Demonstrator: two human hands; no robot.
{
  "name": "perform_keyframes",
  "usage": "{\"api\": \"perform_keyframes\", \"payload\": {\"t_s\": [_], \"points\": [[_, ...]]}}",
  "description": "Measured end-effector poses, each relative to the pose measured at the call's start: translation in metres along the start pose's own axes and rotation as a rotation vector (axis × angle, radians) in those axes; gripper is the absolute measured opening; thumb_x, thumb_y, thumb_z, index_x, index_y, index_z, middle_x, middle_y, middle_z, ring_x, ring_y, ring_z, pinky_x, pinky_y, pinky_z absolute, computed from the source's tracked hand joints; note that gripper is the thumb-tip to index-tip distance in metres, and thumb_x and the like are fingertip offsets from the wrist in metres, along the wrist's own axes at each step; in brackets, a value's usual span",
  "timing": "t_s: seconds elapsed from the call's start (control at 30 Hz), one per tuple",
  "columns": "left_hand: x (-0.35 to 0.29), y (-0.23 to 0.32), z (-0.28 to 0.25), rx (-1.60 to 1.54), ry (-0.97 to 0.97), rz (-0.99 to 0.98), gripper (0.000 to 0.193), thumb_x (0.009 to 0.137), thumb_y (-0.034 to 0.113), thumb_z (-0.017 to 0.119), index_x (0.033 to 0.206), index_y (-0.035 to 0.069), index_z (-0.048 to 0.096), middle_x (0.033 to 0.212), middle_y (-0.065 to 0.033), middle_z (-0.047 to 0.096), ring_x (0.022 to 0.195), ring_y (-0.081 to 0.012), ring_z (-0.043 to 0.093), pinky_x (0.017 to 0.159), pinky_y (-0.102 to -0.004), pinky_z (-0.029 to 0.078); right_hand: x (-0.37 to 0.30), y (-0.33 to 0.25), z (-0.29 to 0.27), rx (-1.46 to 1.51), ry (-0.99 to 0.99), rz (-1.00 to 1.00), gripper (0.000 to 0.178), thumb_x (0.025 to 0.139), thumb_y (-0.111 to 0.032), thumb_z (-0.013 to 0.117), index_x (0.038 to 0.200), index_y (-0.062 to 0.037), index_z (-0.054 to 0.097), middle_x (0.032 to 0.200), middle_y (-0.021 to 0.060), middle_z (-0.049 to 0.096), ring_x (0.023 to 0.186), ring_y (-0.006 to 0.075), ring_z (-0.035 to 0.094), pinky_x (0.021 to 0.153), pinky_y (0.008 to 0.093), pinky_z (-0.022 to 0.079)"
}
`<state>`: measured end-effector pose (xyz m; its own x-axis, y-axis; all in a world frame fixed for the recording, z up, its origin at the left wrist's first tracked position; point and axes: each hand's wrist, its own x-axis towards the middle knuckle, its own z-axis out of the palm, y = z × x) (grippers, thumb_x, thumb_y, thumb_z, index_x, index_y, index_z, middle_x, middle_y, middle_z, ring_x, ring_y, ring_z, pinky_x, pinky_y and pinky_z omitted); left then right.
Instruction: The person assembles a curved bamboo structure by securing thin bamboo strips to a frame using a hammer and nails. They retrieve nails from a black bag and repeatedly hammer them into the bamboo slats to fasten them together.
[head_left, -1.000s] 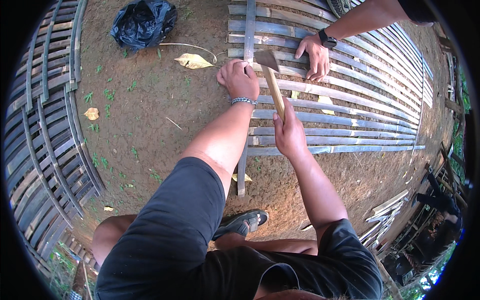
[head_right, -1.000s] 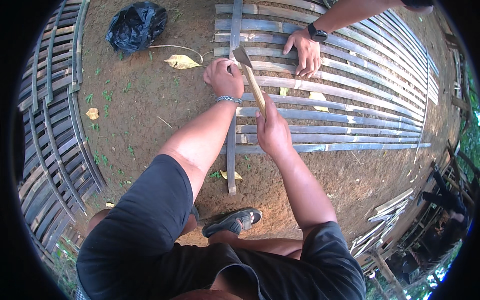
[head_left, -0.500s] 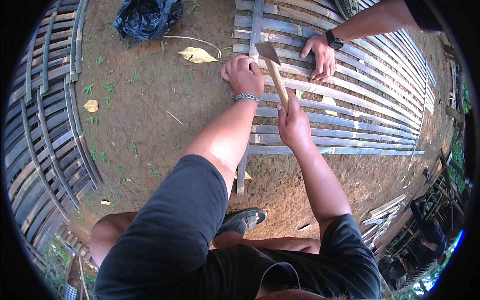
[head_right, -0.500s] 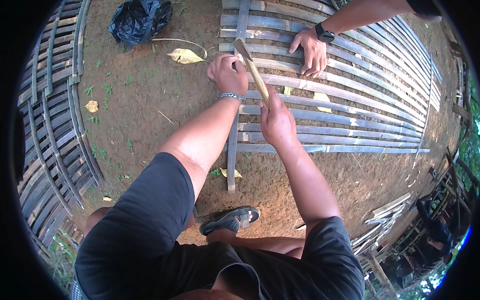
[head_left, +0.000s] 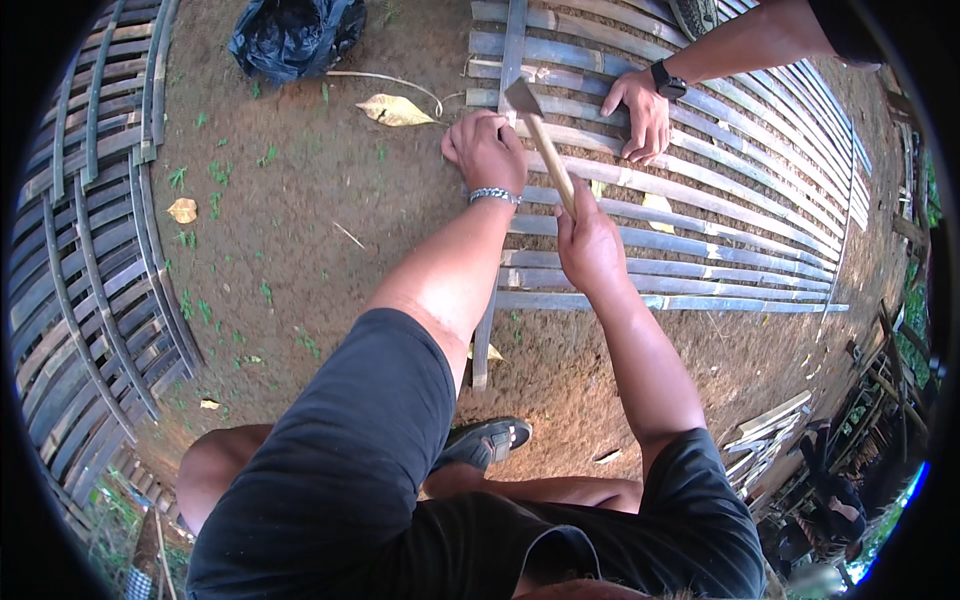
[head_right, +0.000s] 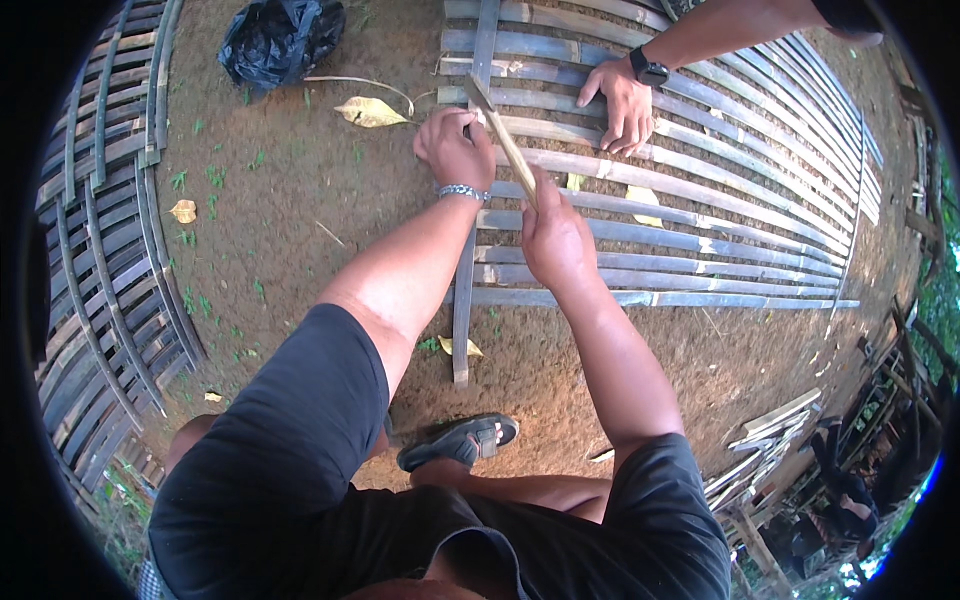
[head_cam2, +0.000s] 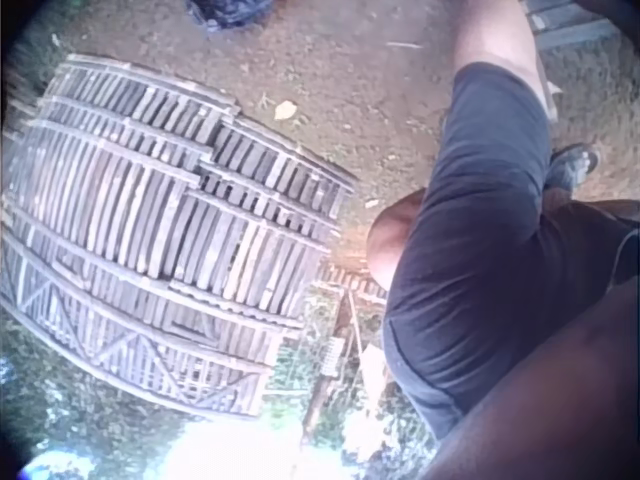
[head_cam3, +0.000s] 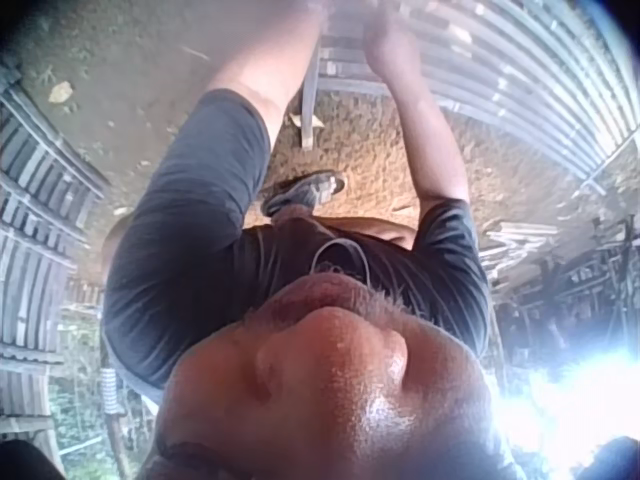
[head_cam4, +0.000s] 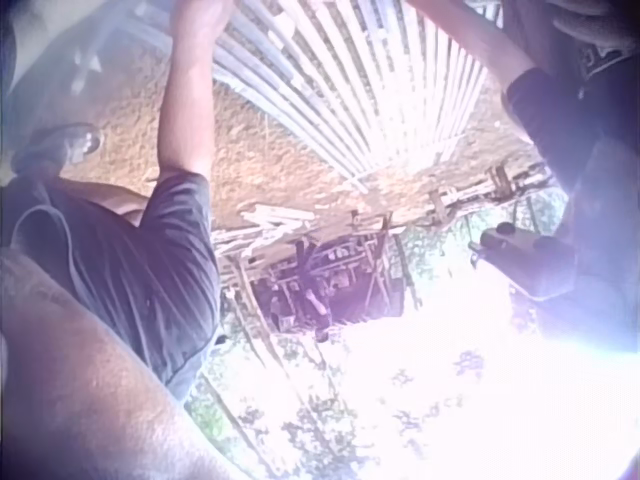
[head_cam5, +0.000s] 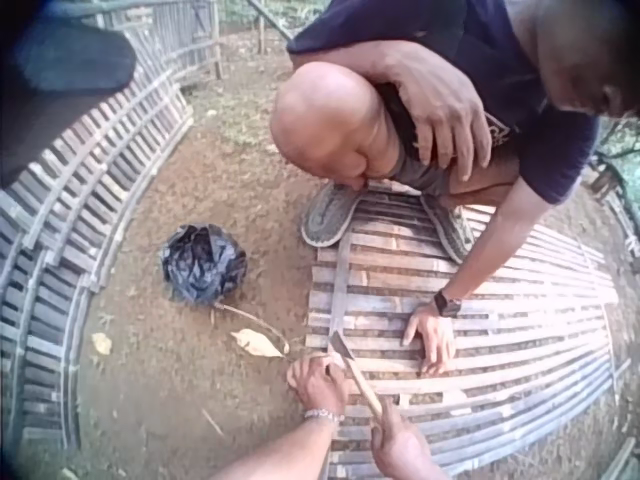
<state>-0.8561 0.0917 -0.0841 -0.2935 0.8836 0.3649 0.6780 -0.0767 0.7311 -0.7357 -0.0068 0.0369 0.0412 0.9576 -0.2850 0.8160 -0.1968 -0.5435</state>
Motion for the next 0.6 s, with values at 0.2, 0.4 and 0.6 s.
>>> {"api": "perform_keyframes", "payload": {"t_s": [0.2,0.4,0.6], "points": [[-0.001,0.003,-0.001,-0.015,-0.016,-0.031,0.01,0.079,0.008,0.068,0.088,0.012,0.067,0.104,-0.0054,0.067,0.108,-0.028,0.058,0.102,-0.0453,0.032,0.0,-0.002,-0.003,-0.02,-0.041,0.085,0.05,0.099,-0.012,0.057,0.145,-0.0059,0.041,0.105,0.0339,0.066,0.096,0.0531,0.064,0.081,0.0575,0.051],[-0.002,0.003,-0.001,0.009,-0.012,-0.01,0.012,0.078,0.007,0.069,0.088,0.013,0.067,0.103,-0.0047,0.067,0.108,-0.0278,0.058,0.102,-0.045,0.031,-0.006,-0.001,0.003,0.024,0.151,-0.03,0.049,0.098,-0.012,0.058,0.144,-0.005,0.042,0.098,0.032,0.068,0.093,0.0533,0.064,0.082,0.0576,0.05],[-0.004,-0.001,0.002,0.022,-0.01,-0.017,0.01,0.079,0.011,0.069,0.089,0.013,0.068,0.103,-0.0043,0.068,0.108,-0.0274,0.058,0.102,-0.0453,0.031,-0.005,-0.002,-0.009,-0.01,0.038,0.074,0.05,0.097,-0.012,0.057,0.144,-0.0065,0.041,0.097,0.0319,0.068,0.094,0.0511,0.065,0.081,0.0581,0.052]]}}
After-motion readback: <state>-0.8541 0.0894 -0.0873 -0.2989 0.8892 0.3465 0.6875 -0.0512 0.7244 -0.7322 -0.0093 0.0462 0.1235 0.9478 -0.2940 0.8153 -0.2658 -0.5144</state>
